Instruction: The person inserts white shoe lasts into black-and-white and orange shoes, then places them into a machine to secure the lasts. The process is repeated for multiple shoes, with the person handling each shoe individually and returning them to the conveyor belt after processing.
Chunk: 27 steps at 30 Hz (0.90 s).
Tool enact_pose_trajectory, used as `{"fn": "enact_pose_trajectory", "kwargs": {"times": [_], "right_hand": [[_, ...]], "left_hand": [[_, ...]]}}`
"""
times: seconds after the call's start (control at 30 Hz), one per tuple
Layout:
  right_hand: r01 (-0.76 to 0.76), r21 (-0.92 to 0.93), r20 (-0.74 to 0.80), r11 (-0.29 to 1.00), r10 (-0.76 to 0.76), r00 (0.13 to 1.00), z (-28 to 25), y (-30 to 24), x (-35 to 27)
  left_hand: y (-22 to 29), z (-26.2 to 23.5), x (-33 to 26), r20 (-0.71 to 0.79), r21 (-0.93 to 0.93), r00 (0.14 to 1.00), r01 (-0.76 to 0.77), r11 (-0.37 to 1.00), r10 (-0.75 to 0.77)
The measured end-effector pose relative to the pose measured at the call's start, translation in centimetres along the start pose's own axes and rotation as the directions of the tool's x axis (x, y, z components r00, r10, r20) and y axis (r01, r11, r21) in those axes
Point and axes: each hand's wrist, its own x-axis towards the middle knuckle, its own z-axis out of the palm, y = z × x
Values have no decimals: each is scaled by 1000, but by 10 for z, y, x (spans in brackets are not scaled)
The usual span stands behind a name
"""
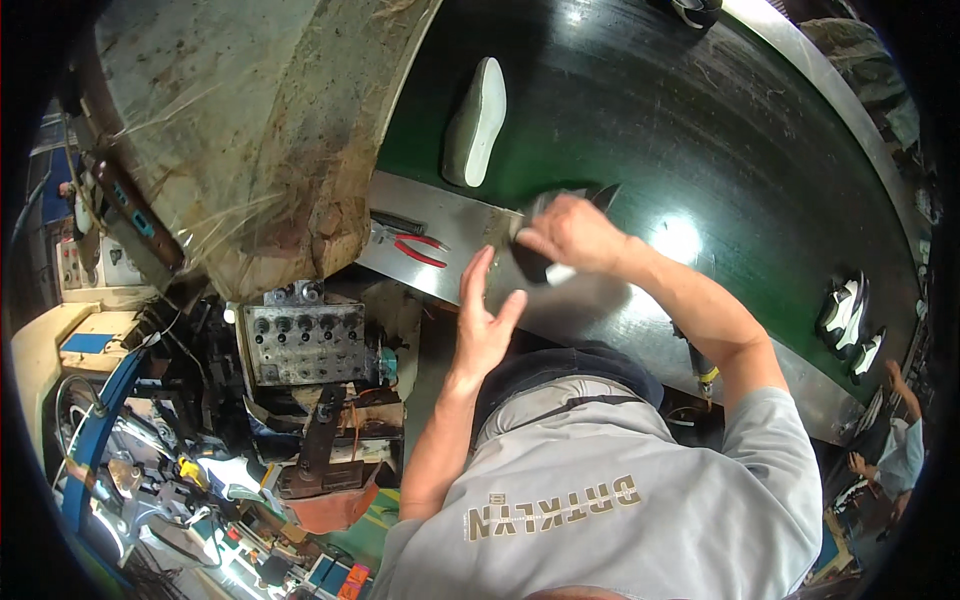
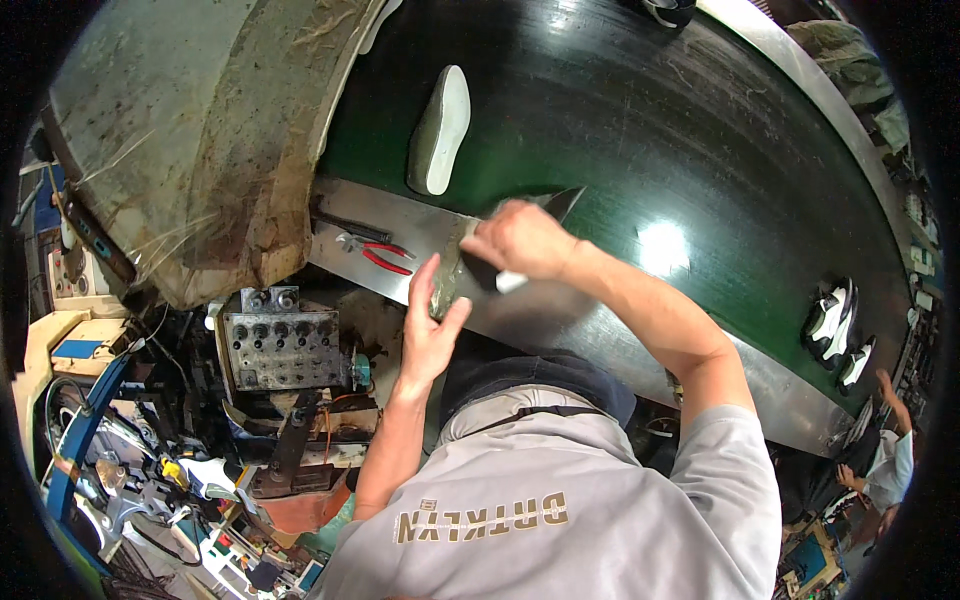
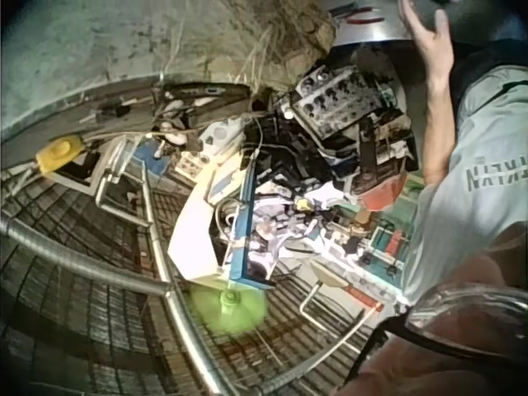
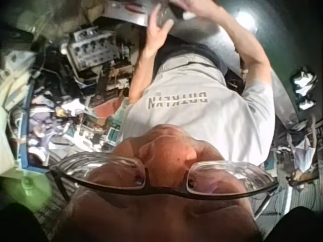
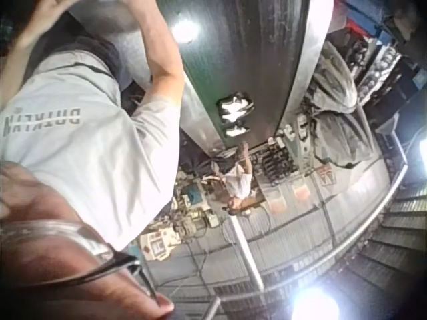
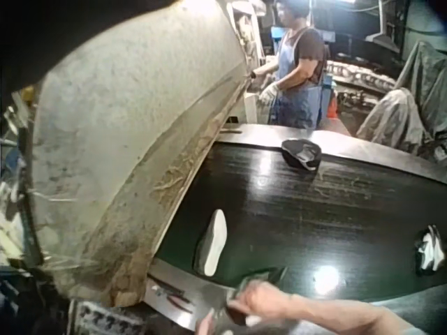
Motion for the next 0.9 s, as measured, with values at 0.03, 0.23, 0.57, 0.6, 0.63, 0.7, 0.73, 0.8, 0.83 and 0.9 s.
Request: {"fn": "enact_pose_trajectory", "kwargs": {"times": [0.03,0.23,0.57,0.6,0.63,0.7,0.73,0.8,0.83,0.9], "right_hand": [[40,130,21,991,-43,999,1,-13,3],[-333,823,-32,459,623,781,45,15,65],[-802,596,174,38,969,175,149,96,170],[-829,560,225,6,961,158,144,100,169],[-887,462,247,-8,961,120,148,114,164],[-916,350,139,197,956,259,133,117,135],[-921,217,160,323,919,360,118,129,113],[-870,-38,191,492,858,477,84,138,71],[-835,-154,188,529,845,500,65,128,50],[-697,-377,564,610,748,350,29,126,23]], "left_hand": [[5,5,5,-24,104,994,-100,989,103],[9,-37,-21,308,-596,896,443,669,-319],[17,-73,-92,56,-847,866,305,435,-498],[14,-74,-95,29,-843,864,291,453,-503],[13,-76,-95,7,-836,867,279,472,-499],[-2,-85,-108,-39,-802,879,257,540,-476],[-2,-90,-111,-64,-795,880,241,557,-472],[-1,-98,-115,-121,-783,874,208,586,-472],[-4,-102,-121,-148,-772,857,211,600,-493],[-8,-108,-132,-179,-748,845,215,627,-504]]}}
